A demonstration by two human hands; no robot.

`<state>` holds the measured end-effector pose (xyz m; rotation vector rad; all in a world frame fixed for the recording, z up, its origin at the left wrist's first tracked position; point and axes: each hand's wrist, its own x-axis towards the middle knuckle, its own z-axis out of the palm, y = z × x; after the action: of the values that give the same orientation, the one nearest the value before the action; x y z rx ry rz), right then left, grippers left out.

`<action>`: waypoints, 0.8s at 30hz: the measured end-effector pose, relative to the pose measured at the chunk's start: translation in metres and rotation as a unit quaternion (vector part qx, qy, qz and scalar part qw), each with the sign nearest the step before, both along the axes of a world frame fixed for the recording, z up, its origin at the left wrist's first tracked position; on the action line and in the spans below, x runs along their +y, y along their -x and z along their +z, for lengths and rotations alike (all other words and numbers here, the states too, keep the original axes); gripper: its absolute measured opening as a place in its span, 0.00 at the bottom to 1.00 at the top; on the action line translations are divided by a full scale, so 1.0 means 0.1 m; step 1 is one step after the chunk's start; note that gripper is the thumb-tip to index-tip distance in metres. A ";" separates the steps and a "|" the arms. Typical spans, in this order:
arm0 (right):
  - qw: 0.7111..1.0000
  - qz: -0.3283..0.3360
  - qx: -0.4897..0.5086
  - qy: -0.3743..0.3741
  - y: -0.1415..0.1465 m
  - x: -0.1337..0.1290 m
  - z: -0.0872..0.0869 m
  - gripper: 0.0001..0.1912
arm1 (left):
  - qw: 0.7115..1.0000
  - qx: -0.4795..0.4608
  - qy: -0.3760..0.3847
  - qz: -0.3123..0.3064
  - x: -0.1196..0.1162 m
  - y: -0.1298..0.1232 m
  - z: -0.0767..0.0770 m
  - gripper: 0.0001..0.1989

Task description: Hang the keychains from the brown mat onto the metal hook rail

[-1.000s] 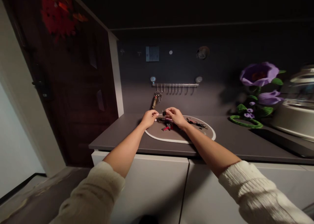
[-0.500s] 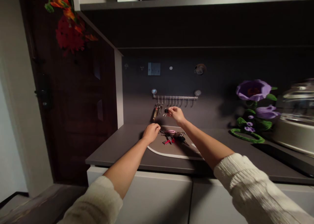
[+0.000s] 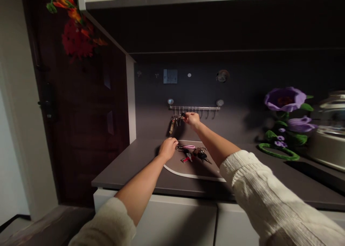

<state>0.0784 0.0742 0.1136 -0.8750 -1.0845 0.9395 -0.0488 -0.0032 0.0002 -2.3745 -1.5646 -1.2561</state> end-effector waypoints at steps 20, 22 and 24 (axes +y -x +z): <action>0.999 -0.002 0.016 0.039 0.03 0.09 -0.07 0.05 | 1.000 -0.003 0.010 0.005 0.05 0.00 -0.02 0.11; 0.999 0.002 0.012 0.040 0.03 0.09 -0.09 0.06 | 1.000 -0.003 0.010 0.006 0.06 0.00 -0.03 0.12; 0.999 0.002 0.011 0.041 0.03 0.10 -0.10 0.07 | 1.000 -0.003 0.012 0.007 0.06 0.00 -0.03 0.11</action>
<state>0.0757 0.0842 0.1033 -0.9274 -1.0355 1.0011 -0.0492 0.0029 -0.0027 -2.3720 -1.6028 -1.2505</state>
